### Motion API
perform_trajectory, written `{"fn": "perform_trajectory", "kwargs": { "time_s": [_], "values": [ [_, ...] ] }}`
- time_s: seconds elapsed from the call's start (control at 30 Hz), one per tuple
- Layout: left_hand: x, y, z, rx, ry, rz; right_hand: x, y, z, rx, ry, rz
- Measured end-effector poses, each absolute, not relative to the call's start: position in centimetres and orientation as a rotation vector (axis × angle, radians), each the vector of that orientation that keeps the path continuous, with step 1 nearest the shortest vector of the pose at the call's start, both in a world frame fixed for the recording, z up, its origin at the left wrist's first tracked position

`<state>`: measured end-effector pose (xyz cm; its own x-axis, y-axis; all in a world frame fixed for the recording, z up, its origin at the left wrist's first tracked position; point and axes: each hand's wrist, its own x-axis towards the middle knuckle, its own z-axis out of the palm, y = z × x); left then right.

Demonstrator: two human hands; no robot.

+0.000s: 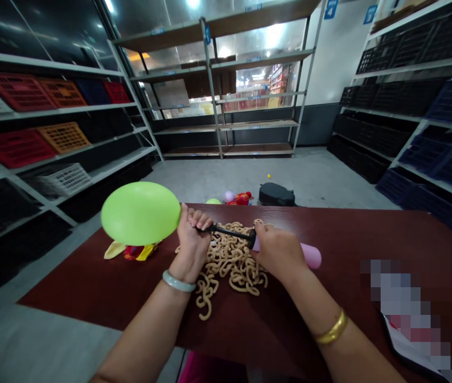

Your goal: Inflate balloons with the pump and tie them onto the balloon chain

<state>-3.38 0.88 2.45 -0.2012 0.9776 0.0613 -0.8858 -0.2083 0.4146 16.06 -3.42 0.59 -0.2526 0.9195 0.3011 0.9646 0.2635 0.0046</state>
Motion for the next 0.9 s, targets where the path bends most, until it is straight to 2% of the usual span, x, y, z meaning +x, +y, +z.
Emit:
{"fn": "perform_trajectory", "kwargs": {
  "time_s": [0.37, 0.73, 0.9],
  "values": [
    [2.4, -0.8, 0.4, 0.379, 0.42, 1.593, 13.9, -3.9, 0.5, -1.735, -2.306, -0.214],
    [-6.5, 1.2, 4.1, 0.474, 0.367, 1.77, 17.3, -2.8, -0.1, -1.655, -2.322, -0.237],
    [-5.5, 1.1, 3.7, 0.467, 0.359, 1.764, 17.2, -2.8, 0.0, -1.708, -2.306, -0.275]
  ]
}}
